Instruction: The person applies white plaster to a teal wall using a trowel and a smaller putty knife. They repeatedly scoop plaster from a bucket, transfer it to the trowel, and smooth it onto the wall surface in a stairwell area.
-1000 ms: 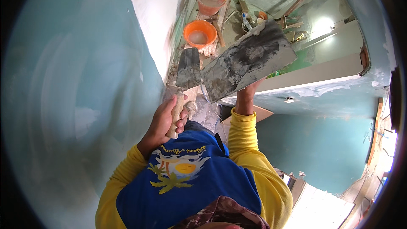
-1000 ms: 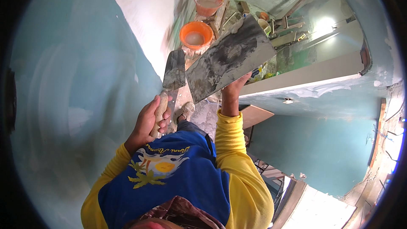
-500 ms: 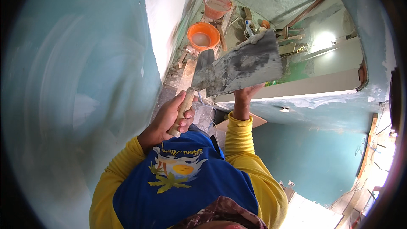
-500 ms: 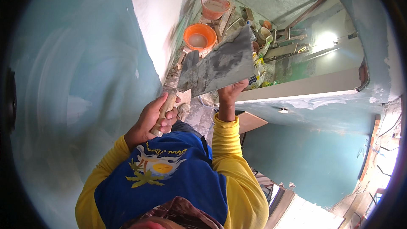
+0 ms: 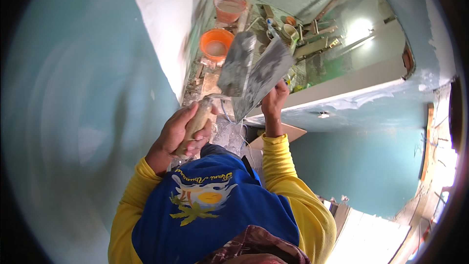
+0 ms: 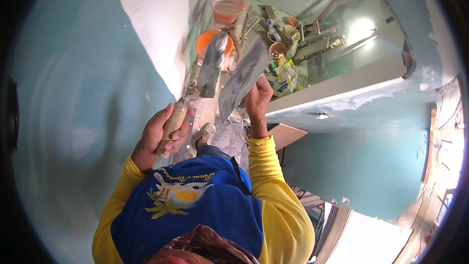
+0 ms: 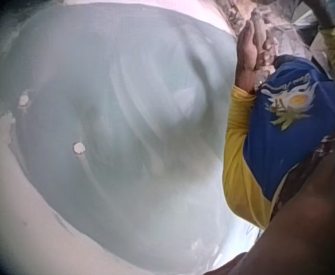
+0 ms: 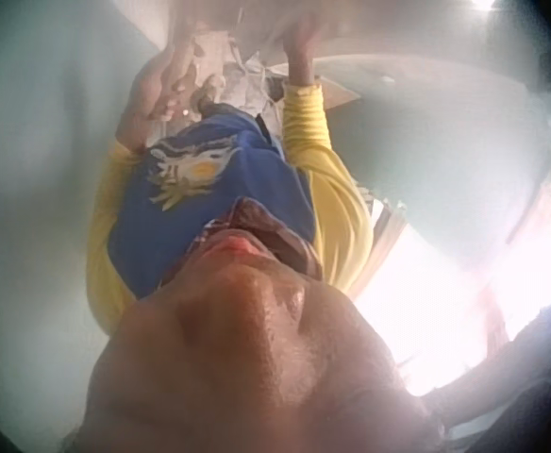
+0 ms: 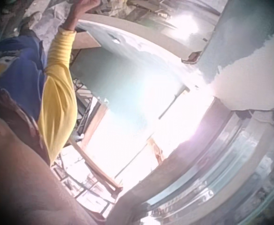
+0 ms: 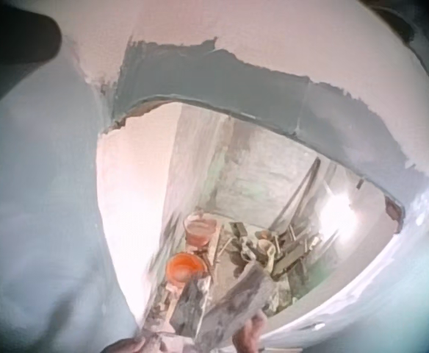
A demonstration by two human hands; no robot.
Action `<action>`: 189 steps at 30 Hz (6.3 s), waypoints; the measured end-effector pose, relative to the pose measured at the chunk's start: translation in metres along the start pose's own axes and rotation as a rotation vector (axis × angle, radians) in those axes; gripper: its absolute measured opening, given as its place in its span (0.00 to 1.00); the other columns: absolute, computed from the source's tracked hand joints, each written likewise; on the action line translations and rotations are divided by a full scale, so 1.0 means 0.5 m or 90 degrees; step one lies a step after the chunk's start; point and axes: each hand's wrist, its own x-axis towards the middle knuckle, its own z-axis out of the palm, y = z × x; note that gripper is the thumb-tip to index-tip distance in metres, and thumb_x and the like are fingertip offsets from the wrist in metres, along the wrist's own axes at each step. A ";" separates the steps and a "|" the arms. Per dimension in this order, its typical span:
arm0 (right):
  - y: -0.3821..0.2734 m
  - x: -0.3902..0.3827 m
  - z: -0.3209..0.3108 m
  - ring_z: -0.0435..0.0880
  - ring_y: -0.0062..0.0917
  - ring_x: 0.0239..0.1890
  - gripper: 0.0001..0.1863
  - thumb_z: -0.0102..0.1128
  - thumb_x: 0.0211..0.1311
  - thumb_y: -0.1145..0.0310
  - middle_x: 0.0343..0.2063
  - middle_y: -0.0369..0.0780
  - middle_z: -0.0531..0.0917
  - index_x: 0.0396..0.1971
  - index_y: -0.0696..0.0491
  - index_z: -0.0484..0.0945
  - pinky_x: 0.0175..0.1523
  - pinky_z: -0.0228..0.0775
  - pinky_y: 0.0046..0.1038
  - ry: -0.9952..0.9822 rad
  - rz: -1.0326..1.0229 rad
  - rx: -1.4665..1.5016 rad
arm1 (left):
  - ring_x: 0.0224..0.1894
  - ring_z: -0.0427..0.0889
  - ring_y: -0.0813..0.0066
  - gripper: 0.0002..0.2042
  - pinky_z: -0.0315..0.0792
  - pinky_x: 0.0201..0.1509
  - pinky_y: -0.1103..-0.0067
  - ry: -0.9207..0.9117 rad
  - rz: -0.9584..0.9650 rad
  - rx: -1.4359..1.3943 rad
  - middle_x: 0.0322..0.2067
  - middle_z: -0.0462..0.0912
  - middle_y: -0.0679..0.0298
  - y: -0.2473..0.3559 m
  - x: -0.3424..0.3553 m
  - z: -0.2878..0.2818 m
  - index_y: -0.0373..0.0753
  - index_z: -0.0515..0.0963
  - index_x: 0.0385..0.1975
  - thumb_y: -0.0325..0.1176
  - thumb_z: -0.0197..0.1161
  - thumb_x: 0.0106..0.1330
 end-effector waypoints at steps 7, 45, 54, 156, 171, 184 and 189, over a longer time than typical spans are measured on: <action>-0.027 0.090 -0.009 0.83 0.16 0.35 0.07 0.57 0.71 0.76 0.35 0.35 0.87 0.40 0.62 0.83 0.42 0.74 0.20 0.118 -0.181 0.172 | 0.12 0.65 0.84 0.28 0.62 0.11 0.84 0.103 -0.126 0.045 0.21 0.68 0.68 -0.065 0.061 -0.064 0.38 0.68 0.58 0.59 0.38 0.81; 0.152 0.000 -0.034 0.86 0.28 0.41 0.18 0.54 0.77 0.62 0.48 0.40 0.85 0.58 0.57 0.76 0.50 0.81 0.32 0.113 0.285 0.607 | 0.17 0.72 0.81 0.25 0.68 0.18 0.83 0.320 0.163 0.352 0.29 0.77 0.64 -0.030 0.089 -0.164 0.37 0.68 0.69 0.46 0.53 0.80; 0.047 0.046 0.032 0.82 0.19 0.37 0.04 0.65 0.66 0.76 0.33 0.32 0.85 0.37 0.60 0.83 0.44 0.76 0.25 0.045 -0.085 0.030 | 0.17 0.69 0.83 0.26 0.68 0.16 0.85 0.126 -0.063 -0.136 0.30 0.71 0.66 -0.012 0.108 -0.063 0.37 0.66 0.65 0.53 0.44 0.82; 0.801 -0.468 -0.342 0.80 0.21 0.24 0.17 0.67 0.69 0.59 0.27 0.37 0.82 0.49 0.56 0.82 0.29 0.74 0.25 0.304 0.953 -0.273 | 0.72 0.66 0.51 0.22 0.61 0.75 0.64 -0.012 -0.472 0.895 0.70 0.66 0.43 -0.099 0.568 -0.759 0.46 0.79 0.61 0.45 0.66 0.70; 0.464 -0.797 -0.248 0.87 0.26 0.28 0.21 0.65 0.70 0.58 0.31 0.44 0.88 0.54 0.58 0.80 0.33 0.79 0.29 0.502 1.038 -0.258 | 0.59 0.75 0.68 0.18 0.75 0.55 0.66 0.499 -0.232 0.428 0.52 0.80 0.60 0.190 0.818 -1.154 0.39 0.76 0.57 0.33 0.64 0.68; 0.576 -0.544 -0.245 0.90 0.36 0.36 0.22 0.63 0.68 0.54 0.34 0.48 0.88 0.51 0.57 0.82 0.47 0.79 0.36 0.562 0.762 -0.356 | 0.25 0.69 0.76 0.08 0.65 0.35 0.70 0.745 -0.241 0.175 0.19 0.67 0.73 0.297 0.995 -0.931 0.49 0.69 0.22 0.37 0.59 0.62; 0.603 -0.372 -0.171 0.85 0.48 0.51 0.21 0.63 0.67 0.56 0.45 0.52 0.86 0.53 0.53 0.82 0.58 0.75 0.44 0.523 0.658 -0.342 | 0.21 0.65 0.74 0.16 0.69 0.39 0.67 0.722 -0.155 0.150 0.15 0.63 0.72 0.251 1.072 -0.793 0.49 0.66 0.20 0.46 0.53 0.71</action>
